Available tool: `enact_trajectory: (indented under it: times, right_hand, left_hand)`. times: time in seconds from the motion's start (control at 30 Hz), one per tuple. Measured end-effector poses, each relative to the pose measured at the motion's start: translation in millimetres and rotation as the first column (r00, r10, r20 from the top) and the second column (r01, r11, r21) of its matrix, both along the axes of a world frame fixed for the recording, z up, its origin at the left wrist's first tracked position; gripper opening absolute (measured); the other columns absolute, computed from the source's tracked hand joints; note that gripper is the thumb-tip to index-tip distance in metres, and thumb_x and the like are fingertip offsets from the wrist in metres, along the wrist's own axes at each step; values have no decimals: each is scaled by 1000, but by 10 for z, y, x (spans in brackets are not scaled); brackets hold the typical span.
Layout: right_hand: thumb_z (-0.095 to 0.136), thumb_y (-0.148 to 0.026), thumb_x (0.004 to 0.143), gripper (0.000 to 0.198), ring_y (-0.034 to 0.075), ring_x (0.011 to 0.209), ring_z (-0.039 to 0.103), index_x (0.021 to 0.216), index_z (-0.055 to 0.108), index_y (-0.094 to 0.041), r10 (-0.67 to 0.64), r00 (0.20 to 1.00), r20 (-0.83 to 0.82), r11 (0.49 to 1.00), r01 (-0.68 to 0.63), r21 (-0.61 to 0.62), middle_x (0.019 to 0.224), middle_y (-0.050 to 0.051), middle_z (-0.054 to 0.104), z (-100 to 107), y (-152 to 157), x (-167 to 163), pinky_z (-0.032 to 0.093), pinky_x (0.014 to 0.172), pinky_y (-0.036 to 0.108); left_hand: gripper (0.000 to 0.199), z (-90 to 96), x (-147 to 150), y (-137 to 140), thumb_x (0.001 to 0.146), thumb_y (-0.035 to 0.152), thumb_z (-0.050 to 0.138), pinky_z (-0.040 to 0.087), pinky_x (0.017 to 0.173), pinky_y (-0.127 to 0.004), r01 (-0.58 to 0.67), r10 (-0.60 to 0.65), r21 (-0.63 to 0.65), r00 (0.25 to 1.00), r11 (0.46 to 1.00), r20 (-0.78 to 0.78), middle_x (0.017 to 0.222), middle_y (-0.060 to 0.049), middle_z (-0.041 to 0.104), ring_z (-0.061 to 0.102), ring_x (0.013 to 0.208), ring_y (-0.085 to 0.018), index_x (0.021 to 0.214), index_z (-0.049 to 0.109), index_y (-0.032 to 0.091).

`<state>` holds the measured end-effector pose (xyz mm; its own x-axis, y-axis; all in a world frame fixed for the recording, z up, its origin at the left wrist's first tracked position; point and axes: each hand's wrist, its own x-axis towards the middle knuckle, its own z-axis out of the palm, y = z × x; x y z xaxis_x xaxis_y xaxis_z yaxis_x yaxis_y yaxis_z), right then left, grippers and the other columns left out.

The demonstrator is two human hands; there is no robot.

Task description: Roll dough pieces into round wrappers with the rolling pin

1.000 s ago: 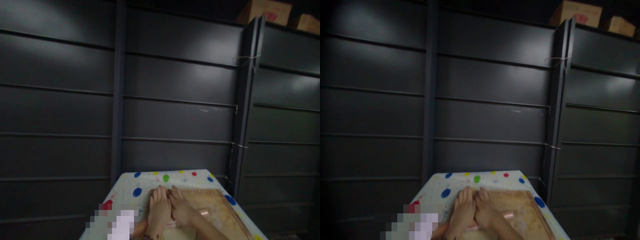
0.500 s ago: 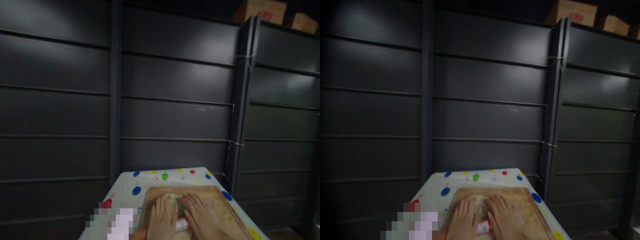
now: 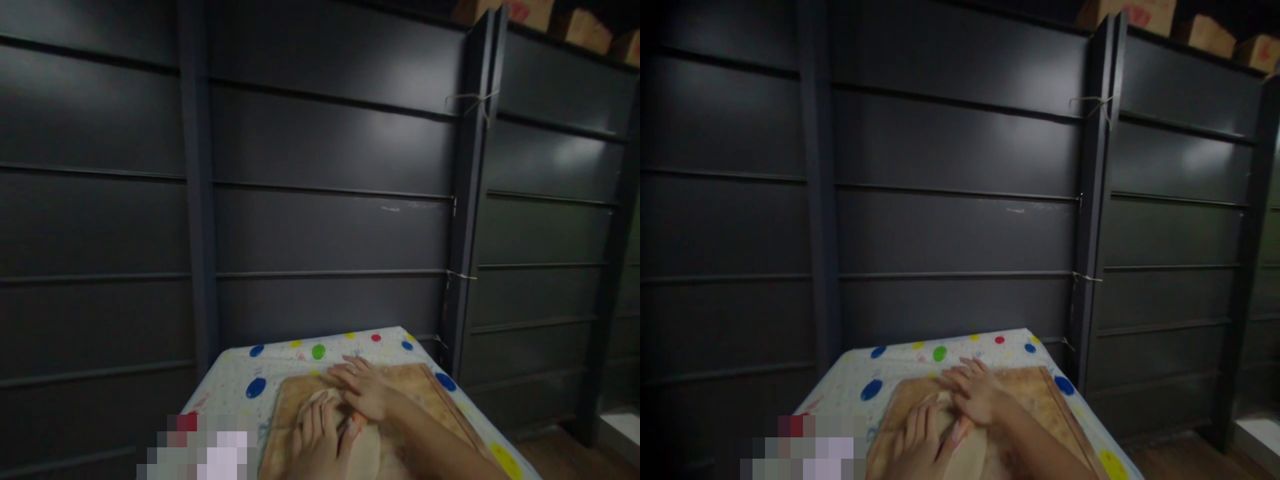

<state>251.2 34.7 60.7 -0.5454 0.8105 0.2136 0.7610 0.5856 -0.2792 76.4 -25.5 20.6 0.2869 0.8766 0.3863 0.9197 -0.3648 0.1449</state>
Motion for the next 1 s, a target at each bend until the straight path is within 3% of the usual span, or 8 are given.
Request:
enact_trajectory:
  times: [0.13, 0.27, 0.4, 0.47, 0.57, 0.67, 0.83, 1.0]
  right_hand:
    - [29, -30, 101, 53, 22, 145, 32, 153, 38, -22, 25, 998, -52, 999, -27, -34, 157, 6, 38, -89, -322, 233, 19, 121, 43]
    - [26, -33, 102, 54, 22, 142, 39, 153, 38, -17, -10, 997, -76, 999, 6, -46, 155, 8, 40, -81, -562, 394, 27, 119, 40]
    - [26, -26, 100, 55, 21, 144, 35, 152, 38, -16, -57, 998, 13, 997, 57, -51, 155, 8, 39, -27, -370, 267, 24, 120, 41]
    - [29, -24, 98, 55, 21, 147, 27, 152, 38, -16, -68, 997, 34, 996, 70, -50, 157, 9, 35, 5, -168, 145, 16, 122, 45]
    - [36, -25, 95, 56, 21, 148, 25, 150, 41, -17, -57, 997, 56, 996, 61, -61, 159, 9, 32, 41, 43, 19, 15, 122, 46]
    - [35, -24, 95, 57, 22, 148, 25, 151, 41, -18, -55, 996, 65, 996, 59, -65, 159, 8, 33, 24, -21, 51, 17, 121, 47]
    - [33, -28, 97, 56, 21, 145, 33, 151, 40, -16, -60, 998, -23, 998, 59, -33, 157, 8, 37, -159, -486, 373, 22, 120, 39]
    - [32, -29, 98, 55, 22, 145, 33, 150, 42, -12, -83, 996, -14, 996, 83, -38, 156, 11, 37, -182, -495, 401, 24, 120, 41]
  left_hand:
    - [59, 14, 158, -155, 96, 40, 38, 35, 117, -50, 109, -119, -208, 992, 972, -34, 157, -17, 34, 31, 145, -32, 147, 45, 10]
    - [60, -20, 193, -230, 99, 39, 32, 35, 117, -47, 209, -219, -144, 974, 967, -56, 158, -13, 29, 28, 146, -29, 153, 34, 11]
    - [55, 131, 75, -108, 102, 33, 29, 31, 119, -46, 185, -197, -96, 971, 978, -135, 159, -14, 29, 25, 147, -28, 153, 34, 12]
    - [52, 234, -3, 4, 100, 26, 35, 27, 119, -52, 123, -136, -79, 970, 989, -200, 159, -14, 30, 25, 147, -31, 150, 39, 15]
    - [48, 292, -78, 127, 98, 21, 37, 23, 117, -62, 83, -102, -79, 953, 993, -284, 157, -16, 35, 24, 147, -36, 144, 49, 15]
    - [47, 177, -69, 120, 99, 24, 35, 24, 117, -62, 106, -115, -57, 976, 993, -186, 156, -17, 38, 26, 147, -35, 142, 51, 13]
    - [49, -77, 18, -44, 100, 34, 36, 32, 118, -53, 277, -279, -59, 960, 959, -28, 157, -12, 38, 31, 146, -29, 146, 48, 20]
    - [49, 119, -39, 41, 103, 31, 28, 33, 118, -42, 360, -369, -132, 928, 923, -51, 155, -11, 42, 39, 142, -22, 147, 44, 18]
